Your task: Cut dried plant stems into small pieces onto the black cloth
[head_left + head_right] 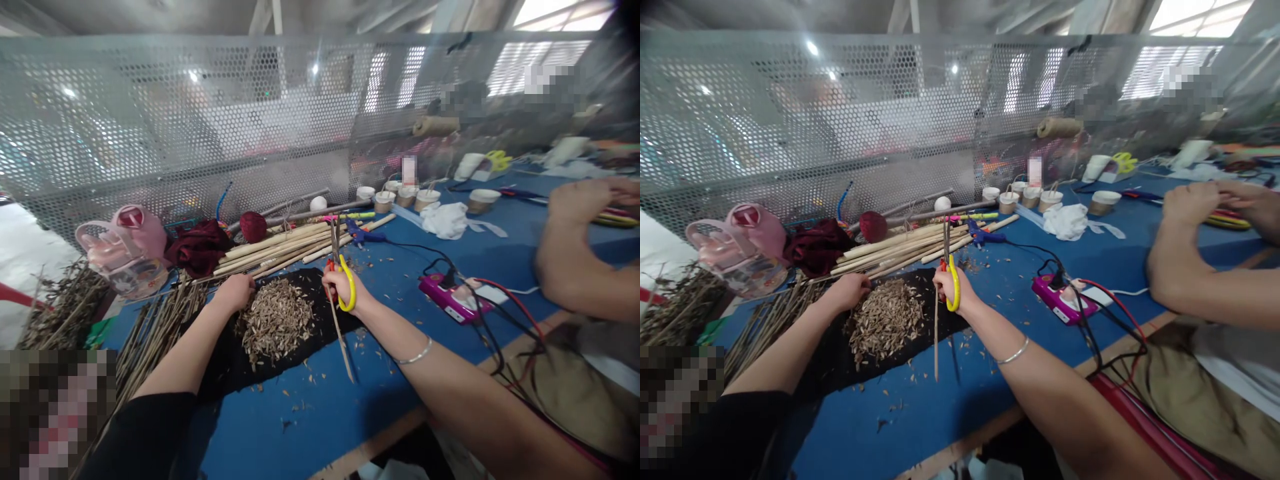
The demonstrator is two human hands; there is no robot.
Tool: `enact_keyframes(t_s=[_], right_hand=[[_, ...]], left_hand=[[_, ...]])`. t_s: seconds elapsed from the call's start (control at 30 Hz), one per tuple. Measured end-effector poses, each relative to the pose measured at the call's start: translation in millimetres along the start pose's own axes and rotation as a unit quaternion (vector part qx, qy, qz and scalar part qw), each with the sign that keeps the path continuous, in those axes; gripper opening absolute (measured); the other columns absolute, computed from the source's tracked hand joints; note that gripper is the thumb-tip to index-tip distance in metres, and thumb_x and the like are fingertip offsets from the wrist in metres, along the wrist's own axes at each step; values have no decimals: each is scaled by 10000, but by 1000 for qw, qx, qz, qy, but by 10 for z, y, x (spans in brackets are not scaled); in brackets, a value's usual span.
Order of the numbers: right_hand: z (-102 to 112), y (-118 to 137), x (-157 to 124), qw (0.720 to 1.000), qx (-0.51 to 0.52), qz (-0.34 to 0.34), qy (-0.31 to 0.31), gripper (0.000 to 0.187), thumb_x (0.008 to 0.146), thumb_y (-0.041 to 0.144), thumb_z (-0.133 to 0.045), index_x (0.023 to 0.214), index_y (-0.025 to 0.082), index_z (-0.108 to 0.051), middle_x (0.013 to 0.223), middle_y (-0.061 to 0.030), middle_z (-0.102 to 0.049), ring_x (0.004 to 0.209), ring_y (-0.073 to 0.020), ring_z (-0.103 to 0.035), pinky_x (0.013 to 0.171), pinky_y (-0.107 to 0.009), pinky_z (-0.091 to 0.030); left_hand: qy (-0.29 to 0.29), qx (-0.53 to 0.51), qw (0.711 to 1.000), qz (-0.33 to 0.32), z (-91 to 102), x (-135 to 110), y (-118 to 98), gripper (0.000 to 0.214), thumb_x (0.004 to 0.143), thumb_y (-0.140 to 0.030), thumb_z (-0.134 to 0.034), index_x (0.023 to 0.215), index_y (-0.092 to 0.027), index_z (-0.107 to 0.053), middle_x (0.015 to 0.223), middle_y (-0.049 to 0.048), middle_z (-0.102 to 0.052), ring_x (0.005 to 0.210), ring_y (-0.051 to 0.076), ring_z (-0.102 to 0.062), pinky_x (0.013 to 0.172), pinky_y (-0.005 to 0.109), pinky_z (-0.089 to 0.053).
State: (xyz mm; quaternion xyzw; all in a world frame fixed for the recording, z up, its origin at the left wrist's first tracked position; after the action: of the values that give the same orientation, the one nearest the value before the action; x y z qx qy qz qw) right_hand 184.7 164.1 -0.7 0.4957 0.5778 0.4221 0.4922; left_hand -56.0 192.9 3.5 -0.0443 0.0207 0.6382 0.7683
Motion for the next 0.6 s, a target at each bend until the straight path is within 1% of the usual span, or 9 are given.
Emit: enact_keyframes(t_s=[0.1, 0.2, 0.27, 0.33, 0.4, 0.5, 0.6], right_hand=[[-2, -1, -1, 1000, -3, 1, 1, 124, 478, 155, -456, 530, 206, -356, 339, 102, -309, 301, -50, -264, 293, -176, -223], [-1, -4, -1, 1000, -2, 4, 1, 128, 477, 159, -458, 537, 207, -356, 352, 103, -313, 304, -48, -262, 292, -175, -216], [0, -10, 2, 1000, -2, 4, 1, 135, 477, 161, -463, 542, 208, -354, 358, 103, -316, 304, -47, -260, 292, -175, -211], [1, -18, 8, 1000, -1, 4, 0, 140, 478, 161, -466, 541, 209, -350, 361, 104, -314, 304, -46, -259, 292, -176, -209], [4, -22, 17, 1000, 0, 7, -1, 141, 477, 159, -465, 541, 208, -350, 366, 102, -317, 308, -46, -265, 295, -176, -210], [19, -16, 29, 1000, 5, 12, -5, 139, 478, 155, -459, 552, 208, -354, 375, 101, -322, 313, -48, -270, 300, -177, -216], [40, -4, 41, 1000, 9, 16, -8, 144, 476, 152, -454, 566, 210, -358, 384, 102, -319, 318, -49, -269, 305, -177, -232]], left_hand=[[-10, 1, 1000, -8, 20, -40, -45, 185, 754, -229, -490, 833, -158, -641, 918, 116, -639, 876, 216, -596, 784, 283, -428], [-27, -4, 1000, -7, 75, -110, -87, 208, 784, -232, -443, 873, -161, -617, 929, 113, -631, 883, 216, -590, 777, 286, -426], [-49, -11, 999, -5, 131, -159, -102, 213, 796, -245, -427, 891, -171, -602, 892, 97, -638, 859, 214, -591, 754, 287, -429], [-83, -25, 996, -10, 192, -197, -103, 193, 790, -245, -434, 881, -185, -594, 867, 77, -641, 831, 208, -590, 733, 282, -428], [-117, -41, 992, -11, 236, -218, -80, 166, 771, -227, -446, 849, -195, -589, 841, 60, -639, 806, 204, -587, 719, 280, -425], [-151, -66, 986, 6, 248, -219, -10, 167, 745, -184, -435, 819, -198, -584, 825, 54, -634, 798, 202, -581, 723, 285, -423], [-178, -97, 979, 13, 238, -188, 40, 238, 703, -145, -431, 888, -182, -575, 882, 65, -629, 835, 196, -573, 748, 280, -423]])
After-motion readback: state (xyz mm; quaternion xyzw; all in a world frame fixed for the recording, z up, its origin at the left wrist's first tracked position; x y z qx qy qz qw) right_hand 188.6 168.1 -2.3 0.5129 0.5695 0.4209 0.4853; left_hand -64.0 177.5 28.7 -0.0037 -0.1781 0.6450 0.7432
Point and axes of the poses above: each hand's wrist, its own x-axis towards the middle knuckle, its own z-axis out of the back of the hand, y = z × x, the point moved 5 cm from there along x, towards the middle knuckle
